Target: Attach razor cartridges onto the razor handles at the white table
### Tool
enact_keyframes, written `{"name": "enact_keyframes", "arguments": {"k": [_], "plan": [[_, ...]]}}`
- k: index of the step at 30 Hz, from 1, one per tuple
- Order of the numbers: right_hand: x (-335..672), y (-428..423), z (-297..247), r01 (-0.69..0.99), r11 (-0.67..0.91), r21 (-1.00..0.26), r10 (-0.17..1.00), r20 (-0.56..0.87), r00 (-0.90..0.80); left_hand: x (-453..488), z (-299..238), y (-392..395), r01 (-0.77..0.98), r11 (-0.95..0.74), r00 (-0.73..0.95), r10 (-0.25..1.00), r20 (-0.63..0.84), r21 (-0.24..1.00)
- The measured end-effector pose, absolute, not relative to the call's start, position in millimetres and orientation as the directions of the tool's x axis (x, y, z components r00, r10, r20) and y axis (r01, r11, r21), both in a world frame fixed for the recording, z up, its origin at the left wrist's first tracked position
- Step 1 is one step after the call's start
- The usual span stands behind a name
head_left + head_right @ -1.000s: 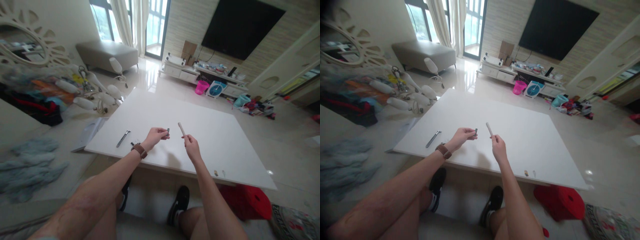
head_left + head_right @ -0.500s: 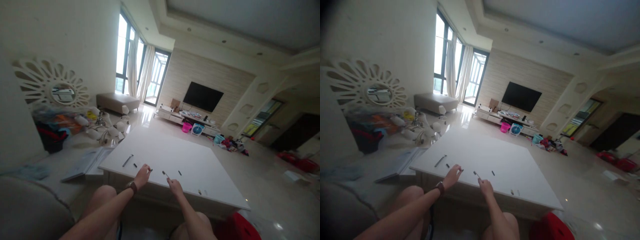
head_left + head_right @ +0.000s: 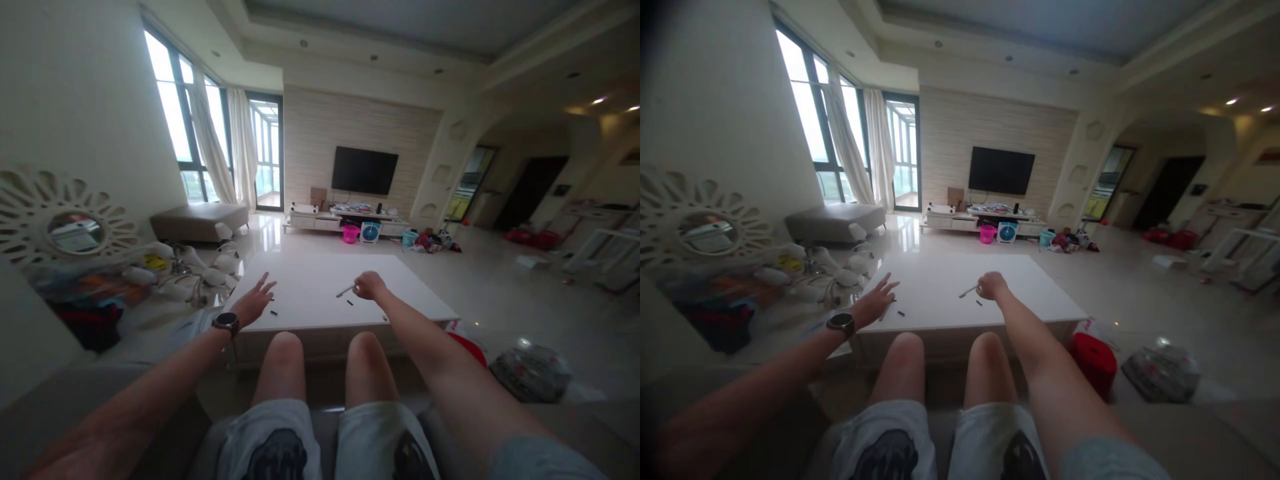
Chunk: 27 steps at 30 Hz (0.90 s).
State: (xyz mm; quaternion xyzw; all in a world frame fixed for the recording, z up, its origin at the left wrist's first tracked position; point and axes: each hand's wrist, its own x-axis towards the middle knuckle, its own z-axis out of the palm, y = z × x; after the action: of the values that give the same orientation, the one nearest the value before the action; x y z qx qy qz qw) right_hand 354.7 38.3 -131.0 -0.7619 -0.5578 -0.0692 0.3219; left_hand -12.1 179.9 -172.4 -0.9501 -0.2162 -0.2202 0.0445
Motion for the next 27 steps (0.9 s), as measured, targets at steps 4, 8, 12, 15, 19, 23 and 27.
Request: {"name": "enact_keyframes", "arguments": {"k": [4,8,12,15,19,23,27], "plan": [[353,51,-118,0.995,-0.023,-0.102,0.928,0.367,0.059,-35,-163,182,0.387,-0.919,0.826,0.313,0.469,-0.069],[348,68,-120,0.993,0.084,0.078,0.953,0.283,-0.103,-54,-174,188,0.414,-0.905,0.812,0.322,0.486,-0.092],[345,101,-141,0.972,0.145,0.186,0.959,0.217,-0.184,-66,-192,199,0.388,-0.917,0.806,0.288,0.516,-0.095],[340,135,-162,0.936,0.18,0.303,0.955,0.174,-0.24,-67,-204,210,0.368,-0.927,0.803,0.277,0.527,-0.073],[328,177,-198,0.936,0.113,0.333,0.975,0.145,-0.169,-64,-216,230,0.454,-0.889,0.744,0.347,0.571,-0.051],[318,202,-237,0.949,-0.006,0.314,0.996,0.087,-0.023,-58,-227,254,0.5,-0.865,0.697,0.435,0.57,0.049],[314,215,-269,0.947,-0.068,0.314,0.998,0.011,0.068,-41,-239,269,0.55,-0.812,0.622,0.555,0.552,0.197]]}}
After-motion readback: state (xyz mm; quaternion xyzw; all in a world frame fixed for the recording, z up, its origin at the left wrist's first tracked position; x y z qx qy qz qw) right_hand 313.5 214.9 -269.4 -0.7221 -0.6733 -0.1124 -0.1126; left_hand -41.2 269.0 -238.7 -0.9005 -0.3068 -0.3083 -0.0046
